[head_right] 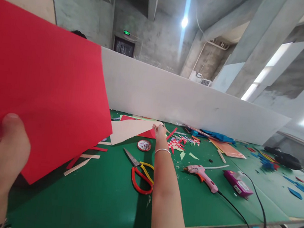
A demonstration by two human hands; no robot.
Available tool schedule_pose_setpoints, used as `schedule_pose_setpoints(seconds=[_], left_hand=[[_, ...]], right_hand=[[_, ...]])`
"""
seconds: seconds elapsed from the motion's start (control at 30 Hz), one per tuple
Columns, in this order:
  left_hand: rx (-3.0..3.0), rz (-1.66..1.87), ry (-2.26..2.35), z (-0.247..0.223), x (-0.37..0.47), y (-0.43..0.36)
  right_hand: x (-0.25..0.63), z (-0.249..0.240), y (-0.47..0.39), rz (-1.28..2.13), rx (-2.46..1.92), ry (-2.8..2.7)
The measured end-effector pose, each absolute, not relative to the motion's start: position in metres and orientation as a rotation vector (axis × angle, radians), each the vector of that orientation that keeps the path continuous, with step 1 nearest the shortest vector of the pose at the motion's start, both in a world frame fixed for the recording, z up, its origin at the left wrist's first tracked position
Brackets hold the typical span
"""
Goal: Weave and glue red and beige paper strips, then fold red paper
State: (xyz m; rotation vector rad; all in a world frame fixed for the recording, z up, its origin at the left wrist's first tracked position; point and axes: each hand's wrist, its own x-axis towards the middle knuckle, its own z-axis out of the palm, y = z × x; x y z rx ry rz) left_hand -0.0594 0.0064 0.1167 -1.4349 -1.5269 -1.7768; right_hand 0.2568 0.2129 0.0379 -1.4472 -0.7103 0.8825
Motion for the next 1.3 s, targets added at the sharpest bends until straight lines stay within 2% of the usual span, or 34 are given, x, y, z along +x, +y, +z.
schedule_pose_setpoints(seconds=[0.17, 0.3, 0.37, 0.57, 0.7, 1.07, 1.3], left_hand=[[-1.584, -1.567, -1.207, 0.119, -0.036, -0.015], [-1.982, -1.362, -0.975, 0.106, -0.018, -0.019], [-2.156, -1.201, -1.01, 0.094, -0.01, -0.016], [-2.554, -0.321, -1.319, 0.037, 0.006, -0.01], [-2.622, -0.037, -1.401, 0.01, 0.004, -0.011], [-2.558, -0.353, -1.84, 0.022, -0.013, -0.007], [-2.507, -1.016, -2.025, 0.026, -0.026, -0.001]], right_hand=[[0.249, 0.04, 0.177, 0.855, -1.557, -0.994], [0.242, 0.038, 0.117, 0.75, -1.618, -1.336], [0.235, 0.03, 0.08, 0.656, -1.64, -1.531], [0.212, -0.007, 0.005, 0.34, -1.777, -1.862], [0.206, -0.012, -0.001, 0.199, -1.853, -1.919], [0.221, -0.005, -0.008, 0.059, -1.996, -2.007], [0.219, 0.003, -0.02, -0.083, -2.018, -2.11]])
